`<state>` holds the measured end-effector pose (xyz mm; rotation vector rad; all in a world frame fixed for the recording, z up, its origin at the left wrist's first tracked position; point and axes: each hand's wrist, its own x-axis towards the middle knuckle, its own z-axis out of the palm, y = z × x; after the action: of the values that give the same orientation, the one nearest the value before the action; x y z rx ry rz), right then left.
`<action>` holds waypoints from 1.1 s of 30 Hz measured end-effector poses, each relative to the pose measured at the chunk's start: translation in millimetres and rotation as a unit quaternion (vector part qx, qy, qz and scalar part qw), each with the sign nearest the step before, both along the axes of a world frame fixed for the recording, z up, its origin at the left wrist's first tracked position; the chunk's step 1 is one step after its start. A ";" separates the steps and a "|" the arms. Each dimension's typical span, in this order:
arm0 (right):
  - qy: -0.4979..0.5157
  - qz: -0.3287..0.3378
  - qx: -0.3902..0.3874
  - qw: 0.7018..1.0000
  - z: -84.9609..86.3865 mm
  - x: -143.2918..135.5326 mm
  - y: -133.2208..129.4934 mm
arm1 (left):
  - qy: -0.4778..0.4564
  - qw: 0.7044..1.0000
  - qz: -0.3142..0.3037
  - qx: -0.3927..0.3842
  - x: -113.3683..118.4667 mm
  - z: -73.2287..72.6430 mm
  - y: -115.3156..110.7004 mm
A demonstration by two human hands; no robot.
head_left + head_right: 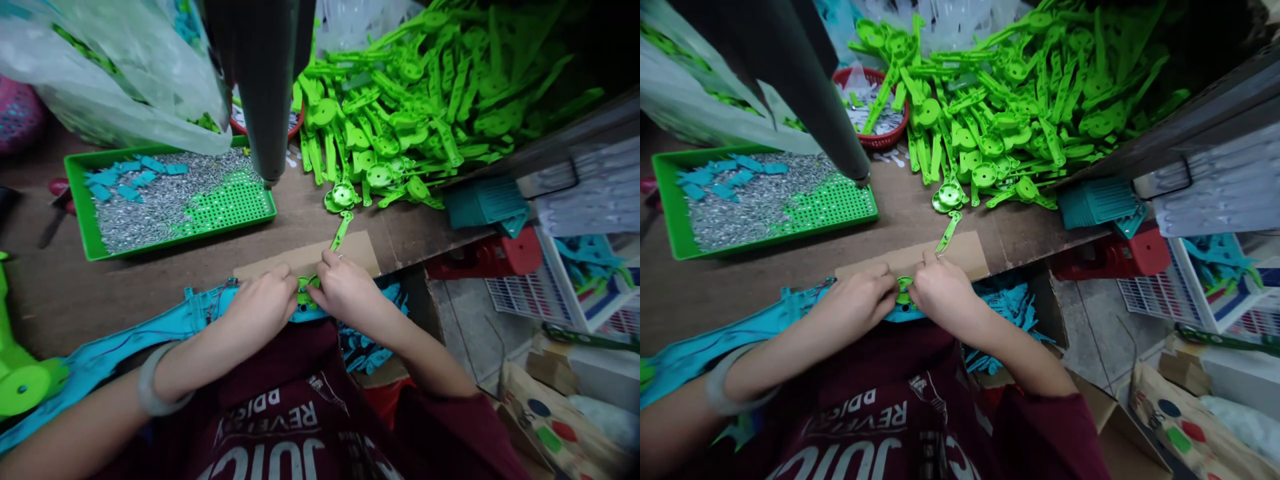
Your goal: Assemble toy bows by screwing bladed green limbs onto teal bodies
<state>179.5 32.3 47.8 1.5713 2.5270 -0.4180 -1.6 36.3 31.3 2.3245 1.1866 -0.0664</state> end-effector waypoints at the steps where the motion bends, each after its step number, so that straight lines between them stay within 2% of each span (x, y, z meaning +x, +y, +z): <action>1: -0.002 0.000 0.007 1.000 -1.7 -2.0 -0.2 | -0.022 1.000 0.001 -0.010 -2.4 0.1 1.9; 4: 0.005 -0.003 0.017 1.000 -7.7 -5.2 -1.3 | -0.084 0.996 -0.005 0.000 -14.9 0.1 3.9; 8: -0.003 -0.009 0.024 1.000 -8.6 -4.9 -2.7 | -0.061 0.995 -0.049 0.067 -27.3 2.1 2.5; 12: -0.034 -0.022 -0.005 0.999 -3.5 -6.0 -1.4 | -0.005 0.991 -0.084 0.102 -22.9 5.0 2.4; 15: -0.042 -0.030 -0.026 0.998 0.3 -7.7 -1.7 | 0.017 0.991 -0.083 0.100 -16.0 6.4 1.4; 17: -0.044 -0.034 -0.018 0.998 1.6 -7.9 -3.9 | 0.022 0.992 -0.071 0.100 -12.6 6.3 -0.8; 19: -0.044 -0.033 0.023 0.998 0.8 -6.2 -6.8 | 0.031 0.991 -0.068 0.110 -10.2 5.1 -3.9; 20: -0.034 -0.008 0.052 0.998 -0.7 -4.3 -8.0 | 0.040 0.989 -0.075 0.119 -9.4 4.3 -5.3; 22: 0.012 0.093 0.104 0.990 -6.4 1.2 -9.0 | 0.060 0.983 -0.101 0.138 -8.4 2.6 -7.3; 24: 0.076 0.214 0.121 0.966 -14.6 7.9 -7.7 | 0.075 0.978 -0.125 0.153 -8.4 1.2 -7.7; 25: 0.102 0.254 0.118 0.955 -18.9 11.0 -6.5 | 0.076 0.976 -0.133 0.157 -8.9 0.8 -7.3; 26: 0.119 0.270 0.112 0.949 -22.8 13.4 -5.1 | 0.074 0.975 -0.135 0.160 -9.7 0.5 -6.7; 29: 0.126 0.260 0.097 0.952 -29.2 15.7 -3.0 | 0.058 0.977 -0.133 0.153 -13.3 1.0 -4.1; 33: 0.092 0.257 0.108 0.956 -25.0 11.2 -8.5 | 0.065 0.981 -0.137 0.118 -15.5 4.7 -1.5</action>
<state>190.7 23.8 22.8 0.8904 3.0711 -0.2335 -17.0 34.8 35.9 2.7188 0.9706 -0.1878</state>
